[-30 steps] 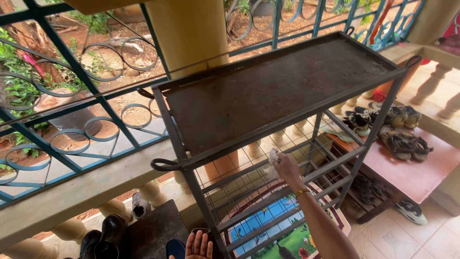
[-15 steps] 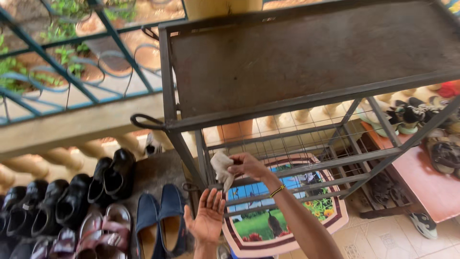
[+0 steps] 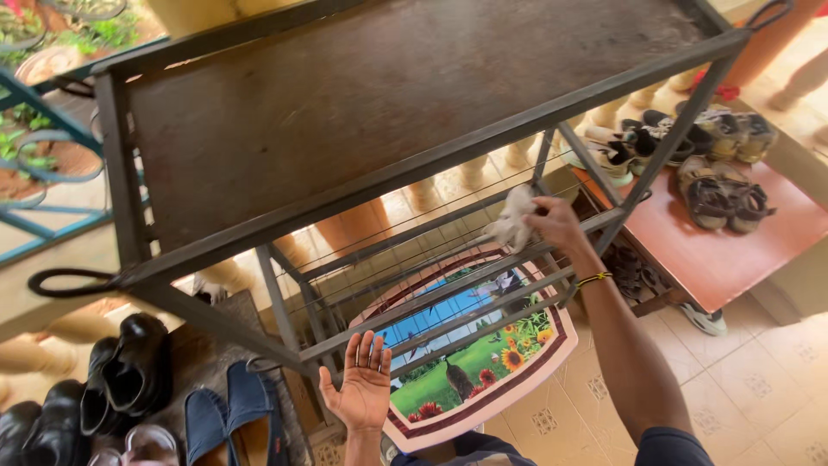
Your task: The person cleans a multi-tiered metal rack and a small wooden table using a cloth, wiping the bars, the flat top surface, and the tabletop.
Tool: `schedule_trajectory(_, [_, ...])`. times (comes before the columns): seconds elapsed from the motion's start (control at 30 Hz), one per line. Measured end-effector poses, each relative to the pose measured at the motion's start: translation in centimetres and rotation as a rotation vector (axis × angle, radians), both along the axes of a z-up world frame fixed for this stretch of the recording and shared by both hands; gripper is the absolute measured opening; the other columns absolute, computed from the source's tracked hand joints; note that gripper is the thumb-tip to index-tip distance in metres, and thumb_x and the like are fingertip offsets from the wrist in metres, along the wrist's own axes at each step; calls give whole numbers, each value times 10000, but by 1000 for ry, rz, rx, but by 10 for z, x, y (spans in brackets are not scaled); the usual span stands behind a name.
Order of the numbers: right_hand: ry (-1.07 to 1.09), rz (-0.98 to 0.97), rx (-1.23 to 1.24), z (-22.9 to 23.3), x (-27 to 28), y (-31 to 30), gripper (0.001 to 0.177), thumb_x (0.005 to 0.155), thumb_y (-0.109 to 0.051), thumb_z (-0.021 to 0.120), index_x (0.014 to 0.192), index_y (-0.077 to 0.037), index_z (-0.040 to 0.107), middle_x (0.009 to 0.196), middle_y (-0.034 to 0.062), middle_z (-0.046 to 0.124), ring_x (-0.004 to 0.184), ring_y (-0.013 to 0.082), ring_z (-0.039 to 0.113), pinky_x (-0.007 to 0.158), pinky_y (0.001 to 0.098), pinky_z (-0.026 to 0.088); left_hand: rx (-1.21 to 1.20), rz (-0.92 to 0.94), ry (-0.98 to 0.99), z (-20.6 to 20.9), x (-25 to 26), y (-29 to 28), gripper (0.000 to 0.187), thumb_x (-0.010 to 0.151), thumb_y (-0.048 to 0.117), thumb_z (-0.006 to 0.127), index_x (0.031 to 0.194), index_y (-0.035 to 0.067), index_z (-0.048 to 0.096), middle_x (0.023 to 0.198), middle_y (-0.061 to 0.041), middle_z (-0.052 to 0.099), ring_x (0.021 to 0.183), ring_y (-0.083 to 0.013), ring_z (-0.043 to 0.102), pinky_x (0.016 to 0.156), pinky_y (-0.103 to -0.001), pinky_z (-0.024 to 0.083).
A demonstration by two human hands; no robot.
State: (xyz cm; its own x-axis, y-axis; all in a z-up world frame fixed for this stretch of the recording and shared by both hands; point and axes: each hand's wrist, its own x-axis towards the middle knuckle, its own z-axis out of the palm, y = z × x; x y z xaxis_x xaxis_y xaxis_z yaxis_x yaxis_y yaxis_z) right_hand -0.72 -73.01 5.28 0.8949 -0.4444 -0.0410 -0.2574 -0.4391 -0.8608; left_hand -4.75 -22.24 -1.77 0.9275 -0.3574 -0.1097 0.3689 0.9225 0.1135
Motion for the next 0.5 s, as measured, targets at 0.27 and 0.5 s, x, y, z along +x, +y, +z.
schedule_trajectory(0.27, [-2, -196, -536, -1, -43, -35, 415, 905, -170, 734, 1285, -3, 722, 1086, 226, 754, 926, 282, 701, 814, 429, 567, -18, -52, -82, 5, 3, -32, 770, 992, 613, 545, 1430, -19, 529, 1415, -226, 605, 1307, -359, 583, 1132, -515, 455])
schedule_trajectory(0.5, [215, 211, -65, -21, 7, 98, 458, 869, -177, 747, 1305, -45, 708, 992, 143, 760, 791, 222, 712, 692, 370, 583, -43, 16, -111, 10, -2, -21, 759, 1008, 610, 492, 1429, -20, 529, 1416, -223, 602, 1323, -355, 577, 1136, -520, 461])
